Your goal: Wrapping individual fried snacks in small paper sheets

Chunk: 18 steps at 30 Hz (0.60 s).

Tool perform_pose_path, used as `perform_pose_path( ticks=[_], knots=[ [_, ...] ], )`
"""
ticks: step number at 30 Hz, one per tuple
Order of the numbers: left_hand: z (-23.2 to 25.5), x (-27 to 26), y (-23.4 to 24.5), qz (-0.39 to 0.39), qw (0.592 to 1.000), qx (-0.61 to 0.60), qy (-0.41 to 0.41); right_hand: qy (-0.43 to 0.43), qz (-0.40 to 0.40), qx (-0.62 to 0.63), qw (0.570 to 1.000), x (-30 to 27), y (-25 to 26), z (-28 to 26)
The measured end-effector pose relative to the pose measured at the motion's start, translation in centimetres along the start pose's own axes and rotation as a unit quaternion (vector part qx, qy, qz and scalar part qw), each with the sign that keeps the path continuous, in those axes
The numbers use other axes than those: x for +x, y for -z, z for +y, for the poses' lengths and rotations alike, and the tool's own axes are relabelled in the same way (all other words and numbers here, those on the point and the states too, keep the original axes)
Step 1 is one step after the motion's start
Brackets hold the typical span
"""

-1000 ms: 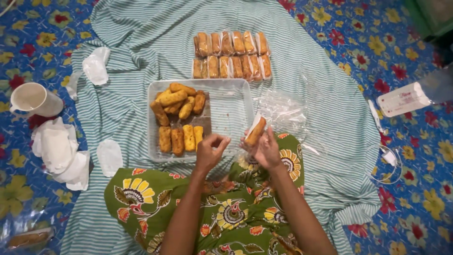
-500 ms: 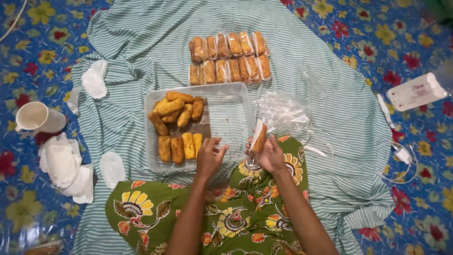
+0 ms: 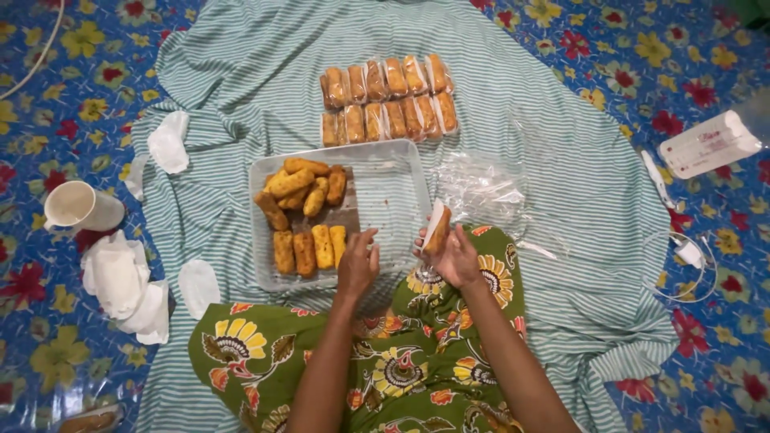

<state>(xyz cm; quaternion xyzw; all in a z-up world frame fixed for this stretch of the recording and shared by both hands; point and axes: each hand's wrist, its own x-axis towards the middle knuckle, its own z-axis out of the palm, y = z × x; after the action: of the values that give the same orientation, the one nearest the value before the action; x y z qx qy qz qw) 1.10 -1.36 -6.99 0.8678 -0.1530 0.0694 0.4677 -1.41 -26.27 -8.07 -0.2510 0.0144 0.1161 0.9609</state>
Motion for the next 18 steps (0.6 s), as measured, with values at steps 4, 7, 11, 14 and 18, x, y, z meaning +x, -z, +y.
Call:
perform_pose_path(
  ticks=[4, 7, 11, 14, 18],
  knots=[
    [-3.6, -0.7, -2.6, 0.005, 0.999, 0.033, -0.009, 0.001, -0.001, 0.004, 1.0, -0.1, 0.0, 0.1],
    [-1.8, -0.8, -1.7, -0.036, 0.997, 0.07, -0.011, 0.003, 0.005, 0.013, 1.0, -0.1, 0.4, 0.2],
    [0.1, -0.6, -0.7, -0.01, 0.999, 0.051, -0.009, 0.009, 0.01, 0.026, 1.0, -0.2, 0.6, 0.3],
    [-1.9, -0.9, -2.1, -0.017, 0.999, 0.043, -0.015, 0.006, 0.016, 0.031, 0.999, -0.2, 1.3, 0.5],
    [-1.7, -1.2, -2.3, 0.012, 0.994, 0.082, -0.076, 0.003, 0.041, 0.03, 0.999, -0.5, 1.5, 0.4]
  ],
)
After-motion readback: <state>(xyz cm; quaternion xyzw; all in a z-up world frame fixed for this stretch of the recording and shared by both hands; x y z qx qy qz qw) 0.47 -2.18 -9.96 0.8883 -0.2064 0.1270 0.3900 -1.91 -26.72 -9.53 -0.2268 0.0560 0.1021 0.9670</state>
